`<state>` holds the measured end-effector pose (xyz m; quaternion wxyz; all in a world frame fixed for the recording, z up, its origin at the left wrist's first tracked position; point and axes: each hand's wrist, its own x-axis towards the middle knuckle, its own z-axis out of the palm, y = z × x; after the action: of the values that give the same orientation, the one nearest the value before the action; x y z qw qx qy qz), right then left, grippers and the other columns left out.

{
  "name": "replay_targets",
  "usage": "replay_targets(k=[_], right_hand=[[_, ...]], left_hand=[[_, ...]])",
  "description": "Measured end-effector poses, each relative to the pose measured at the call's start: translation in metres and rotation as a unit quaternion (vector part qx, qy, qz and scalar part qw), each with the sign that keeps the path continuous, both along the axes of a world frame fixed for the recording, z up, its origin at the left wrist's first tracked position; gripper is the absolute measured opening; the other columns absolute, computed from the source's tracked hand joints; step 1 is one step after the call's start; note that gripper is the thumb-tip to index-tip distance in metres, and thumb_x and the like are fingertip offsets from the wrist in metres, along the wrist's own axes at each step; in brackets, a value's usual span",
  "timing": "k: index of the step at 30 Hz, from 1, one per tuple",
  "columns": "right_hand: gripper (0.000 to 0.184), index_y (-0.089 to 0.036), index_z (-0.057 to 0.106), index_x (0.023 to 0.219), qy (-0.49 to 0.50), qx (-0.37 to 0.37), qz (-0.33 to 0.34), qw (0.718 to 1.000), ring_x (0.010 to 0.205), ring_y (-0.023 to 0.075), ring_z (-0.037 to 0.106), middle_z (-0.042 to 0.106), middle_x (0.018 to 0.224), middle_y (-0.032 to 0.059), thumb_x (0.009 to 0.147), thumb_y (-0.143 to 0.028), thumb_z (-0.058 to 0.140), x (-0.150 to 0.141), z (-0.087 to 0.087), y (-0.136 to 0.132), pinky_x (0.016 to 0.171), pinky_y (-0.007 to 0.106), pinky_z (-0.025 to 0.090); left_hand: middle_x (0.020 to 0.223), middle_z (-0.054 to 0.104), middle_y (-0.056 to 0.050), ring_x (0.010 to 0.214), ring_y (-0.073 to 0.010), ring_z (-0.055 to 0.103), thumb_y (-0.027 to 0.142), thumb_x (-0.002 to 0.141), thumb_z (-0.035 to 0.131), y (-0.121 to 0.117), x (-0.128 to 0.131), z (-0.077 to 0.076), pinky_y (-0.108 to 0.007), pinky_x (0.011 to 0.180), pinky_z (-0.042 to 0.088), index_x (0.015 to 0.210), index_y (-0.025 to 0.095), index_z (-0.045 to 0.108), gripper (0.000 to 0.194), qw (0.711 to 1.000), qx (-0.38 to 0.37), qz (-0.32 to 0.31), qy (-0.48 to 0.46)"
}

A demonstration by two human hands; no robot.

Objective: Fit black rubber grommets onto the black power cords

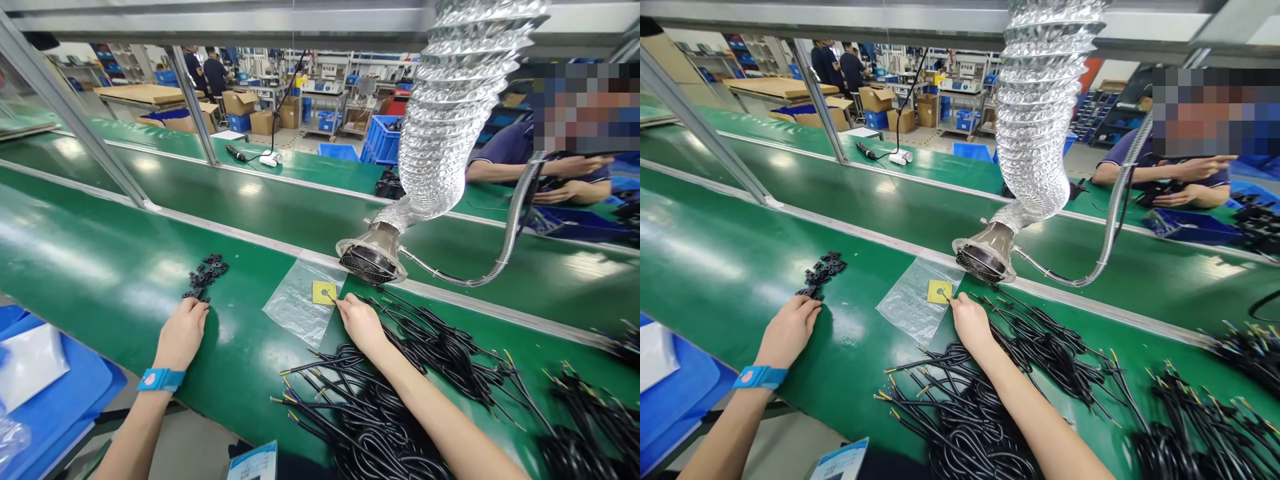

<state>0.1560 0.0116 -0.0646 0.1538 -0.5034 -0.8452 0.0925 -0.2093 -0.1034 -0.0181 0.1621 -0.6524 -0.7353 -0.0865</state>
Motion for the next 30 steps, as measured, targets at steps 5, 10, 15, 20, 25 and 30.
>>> replay_targets(k=[5,10,15,20,25,30], right_hand=[[0.029,-0.018,0.070,0.095,0.153,0.026,-0.009,0.988,0.073,0.0188,0.064,0.065,0.084,0.0073,0.096,-0.023,0.041,0.004,0.004,-0.005,0.066,0.028,0.048],[0.030,-0.017,0.066,0.092,0.282,-0.011,0.005,0.959,0.077,0.0205,0.065,0.068,0.083,0.0078,0.096,-0.031,0.040,0.006,0.011,-0.009,0.070,0.031,0.051],[0.032,-0.017,0.065,0.090,0.352,-0.039,0.004,0.935,0.071,0.0193,0.065,0.069,0.081,0.0077,0.096,-0.040,0.043,0.007,0.013,-0.015,0.067,0.030,0.053],[0.034,-0.017,0.065,0.089,0.374,-0.031,-0.007,0.927,0.064,0.0173,0.063,0.068,0.075,0.0068,0.095,-0.043,0.044,0.008,0.013,-0.020,0.064,0.029,0.053],[0.030,-0.017,0.065,0.088,0.378,-0.021,-0.006,0.926,0.064,0.0168,0.064,0.069,0.076,0.0069,0.094,-0.041,0.046,0.008,0.012,-0.020,0.062,0.028,0.053],[0.029,-0.019,0.066,0.086,0.371,-0.020,-0.002,0.929,0.062,0.0166,0.064,0.069,0.074,0.0062,0.093,-0.039,0.048,0.007,0.013,-0.021,0.058,0.027,0.052]], left_hand=[[0.096,0.063,-0.011,0.087,-0.0249,0.061,0.032,0.093,0.042,-0.003,0.017,0.008,-0.037,0.077,0.051,0.092,0.018,0.064,0.027,0.988,0.032,-0.032,-0.148],[0.098,0.056,-0.007,0.083,-0.0176,0.062,0.038,0.090,0.051,0.023,0.082,0.016,-0.033,0.076,0.055,0.117,0.018,0.062,0.035,0.893,0.036,-0.072,-0.443],[0.100,0.053,-0.006,0.072,-0.0135,0.064,0.037,0.081,0.063,0.077,0.149,0.004,-0.032,0.067,0.058,0.098,0.015,0.068,0.028,0.740,-0.085,-0.180,-0.642],[0.081,0.064,-0.006,0.061,-0.0131,0.061,0.033,0.076,0.069,0.106,0.187,-0.014,-0.029,0.060,0.054,0.102,0.011,0.069,0.034,0.700,-0.148,-0.190,-0.672],[0.075,0.068,-0.004,0.062,-0.0132,0.062,0.025,0.073,0.070,0.100,0.201,-0.016,-0.027,0.064,0.053,0.103,0.012,0.071,0.033,0.712,-0.130,-0.186,-0.664],[0.073,0.070,-0.005,0.063,-0.0148,0.064,0.026,0.072,0.071,0.097,0.201,-0.017,-0.028,0.064,0.055,0.105,0.012,0.071,0.036,0.693,-0.126,-0.168,-0.690]])
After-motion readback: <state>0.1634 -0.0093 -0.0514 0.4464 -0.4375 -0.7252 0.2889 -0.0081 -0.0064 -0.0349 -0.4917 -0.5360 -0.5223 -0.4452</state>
